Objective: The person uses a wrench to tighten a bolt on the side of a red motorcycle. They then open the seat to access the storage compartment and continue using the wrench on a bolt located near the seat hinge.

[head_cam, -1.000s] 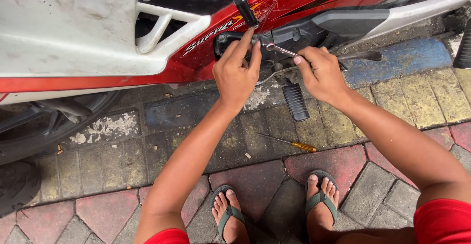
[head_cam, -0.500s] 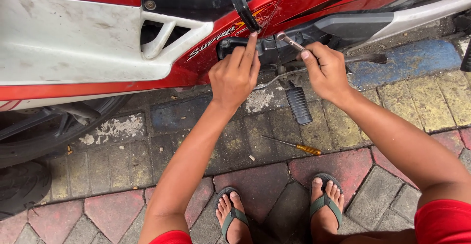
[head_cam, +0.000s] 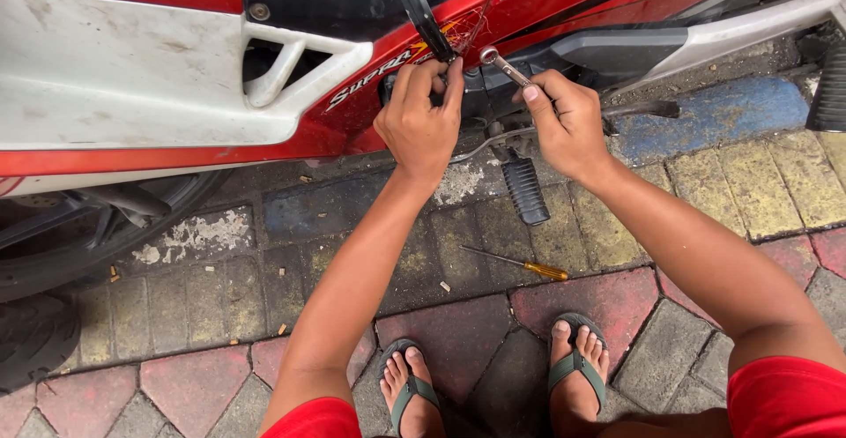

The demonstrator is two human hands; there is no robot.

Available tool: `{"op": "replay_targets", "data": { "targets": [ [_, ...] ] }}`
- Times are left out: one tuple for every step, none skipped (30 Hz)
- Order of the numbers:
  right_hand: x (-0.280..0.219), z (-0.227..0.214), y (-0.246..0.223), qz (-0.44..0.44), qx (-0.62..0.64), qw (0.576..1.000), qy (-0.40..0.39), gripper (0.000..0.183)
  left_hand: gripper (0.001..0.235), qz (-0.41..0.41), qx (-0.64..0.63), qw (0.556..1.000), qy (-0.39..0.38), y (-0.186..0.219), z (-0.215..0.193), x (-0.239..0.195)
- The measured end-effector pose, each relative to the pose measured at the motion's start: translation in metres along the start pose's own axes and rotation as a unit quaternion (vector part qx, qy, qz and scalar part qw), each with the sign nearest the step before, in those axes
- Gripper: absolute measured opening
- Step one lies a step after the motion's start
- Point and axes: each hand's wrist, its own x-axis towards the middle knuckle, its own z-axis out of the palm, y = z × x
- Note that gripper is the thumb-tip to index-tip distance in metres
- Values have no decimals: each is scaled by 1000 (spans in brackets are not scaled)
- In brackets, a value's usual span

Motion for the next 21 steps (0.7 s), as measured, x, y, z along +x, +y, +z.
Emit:
{"op": "replay_targets", "data": {
  "targets": [
    [-1, -2, 3, 3, 2, 1000, -1, 24, 14, -1, 2, 1000, -3, 3, -2, 0],
    [-2, -4, 6, 5, -3, 1000, 0, 24, 12, -16, -12, 1000, -4, 7, -3, 0],
    [-1, -6, 9, 4, -8, 1000, 3, 23, 10, -28, -27, 999, -4, 10, -5, 2],
    [-2, -7, 9, 4, -5, 1000, 3, 23, 10, -27, -25, 999, -5, 11, -5, -1],
    [-2, -9, 9, 5, -2, 1000, 5, 24, 9, -59, -49, 997, -9, 13, -4, -2],
    [-2, -11, 9, 6, 0, 1000, 6, 24, 10, -91, -74, 993, -14, 15, -4, -4],
    [-1, -11, 8, 6, 2, 1000, 6, 24, 10, -90, -72, 993, -14, 14, -5, -4],
    [-1, -10, 8, 8, 5, 1000, 7, 24, 12, -95, -67, 993, -22, 14, -6, -4],
    [0, -11, 6, 10, 7, 1000, 7, 24, 15, -101, -62, 993, -27, 14, -6, -4],
    [-1, -10, 5, 8, 7, 1000, 7, 24, 15, -100, -61, 993, -27, 13, -7, -4],
    [0, -11, 3, 10, 8, 1000, 5, 25, 13, -103, -63, 992, -29, 13, -7, -3],
    [0, -11, 1, 11, 9, 1000, 3, 25, 12, -106, -64, 992, -32, 13, -7, -1],
    [1, -11, 0, 10, 8, 1000, 3, 25, 12, -106, -65, 992, -31, 14, -5, -2],
    [1, -11, -1, 8, 6, 1000, 2, 24, 12, -112, -57, 992, -29, 14, -4, -3],
    [2, -10, -1, 5, 4, 1000, 2, 24, 12, -118, -49, 991, -27, 13, -3, -4],
    [3, -12, -7, 3, 4, 1000, 1, 24, 12, -118, -49, 991, -26, 17, -7, -1],
    [3, -13, -12, 19, -28, 999, -14, 20, 10, -121, -53, 990, -49, 21, -11, 2],
    [3, -15, -18, 34, -61, 997, -30, 17, 9, -125, -58, 988, -72, 24, -15, 5],
    [2, -15, -19, 34, -61, 997, -30, 17, 9, -125, -59, 988, -72, 24, -16, 4],
    [2, -16, -19, 37, -65, 997, -30, 16, 10, -131, -64, 987, -74, 24, -16, 4],
    [2, -16, -20, 39, -69, 996, -30, 16, 10, -136, -69, 985, -77, 23, -16, 4]
  ]
}}
